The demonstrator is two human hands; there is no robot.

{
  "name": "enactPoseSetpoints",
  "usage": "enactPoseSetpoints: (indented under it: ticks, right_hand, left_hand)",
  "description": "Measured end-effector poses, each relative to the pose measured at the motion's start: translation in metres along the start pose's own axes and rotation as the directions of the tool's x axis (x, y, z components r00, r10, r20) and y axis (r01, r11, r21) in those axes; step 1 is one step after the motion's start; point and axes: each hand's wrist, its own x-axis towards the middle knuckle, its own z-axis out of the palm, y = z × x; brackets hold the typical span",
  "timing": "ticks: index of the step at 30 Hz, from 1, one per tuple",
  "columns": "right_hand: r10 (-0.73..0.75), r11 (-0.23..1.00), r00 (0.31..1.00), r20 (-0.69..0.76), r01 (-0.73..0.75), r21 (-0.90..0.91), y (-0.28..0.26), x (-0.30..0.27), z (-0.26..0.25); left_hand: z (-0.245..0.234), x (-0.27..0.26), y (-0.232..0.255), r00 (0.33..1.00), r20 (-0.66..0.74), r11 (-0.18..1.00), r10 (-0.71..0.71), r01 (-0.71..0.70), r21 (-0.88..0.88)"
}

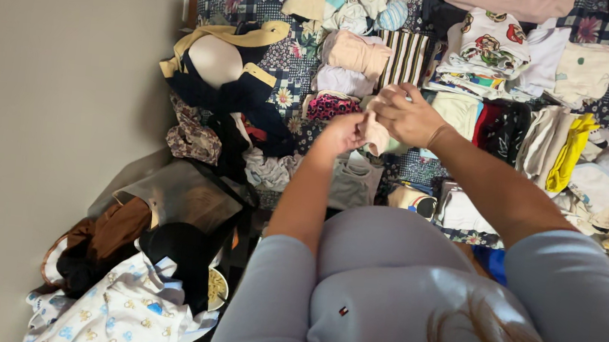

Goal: The person picks up, smooths out, and folds various small clothing items, including baby onesies and undergarments, by hand. The folded items are placed in organized piles on a bed.

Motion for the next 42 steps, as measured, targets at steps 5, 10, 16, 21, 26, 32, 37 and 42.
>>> enactPoseSetpoints:
  ticks: [5, 10, 16, 21, 26, 32, 37, 42]
  right_hand:
    - [-0.196, 0.980, 0.978, 0.064, 0.197, -0.002, 0.000, 0.024, -0.012]
    - [-0.115, 0.968, 0.960, 0.254, 0.052, 0.244, -0.019, 0.053, -0.012]
    - [0.023, 0.971, 0.967, 0.254, -0.081, 0.224, -0.031, 0.076, -0.032]
    - [0.098, 0.968, 0.856, 0.507, -0.200, 0.152, -0.035, 0.092, -0.038]
    - [0.114, 0.973, 0.750, 0.652, -0.218, 0.080, -0.041, 0.097, -0.033]
    - [0.047, 0.832, 0.954, 0.295, -0.201, 0.518, -0.061, 0.099, -0.024]
    - [-0.052, 0.780, 0.790, 0.611, -0.350, 0.519, -0.082, 0.113, -0.023]
    - [0.023, 0.680, 0.545, 0.838, -0.623, 0.387, -0.075, 0.122, 0.018]
  left_hand:
    - [0.006, -0.043, 0.042, 0.991, 0.011, 0.980, 0.136, -0.133, -0.149]
    - [0.012, -0.088, 0.063, 0.902, 0.085, 0.902, 0.424, -0.429, 0.055]
    - [-0.022, -0.138, 0.076, 0.881, 0.139, 0.884, 0.452, -0.463, 0.060]
    - [-0.043, -0.132, 0.061, 0.652, 0.225, 0.606, 0.724, -0.757, 0.245]
    - [-0.048, -0.154, 0.054, 0.623, 0.028, 0.372, 0.782, -0.502, 0.781]
    - [-0.080, -0.183, 0.061, 0.711, 0.067, 0.532, 0.700, -0.581, 0.616]
    - [-0.086, -0.208, 0.057, 0.703, 0.084, 0.427, 0.706, -0.518, 0.742]
    - [-0.086, -0.209, 0.048, 0.677, 0.010, 0.443, 0.736, -0.492, 0.749]
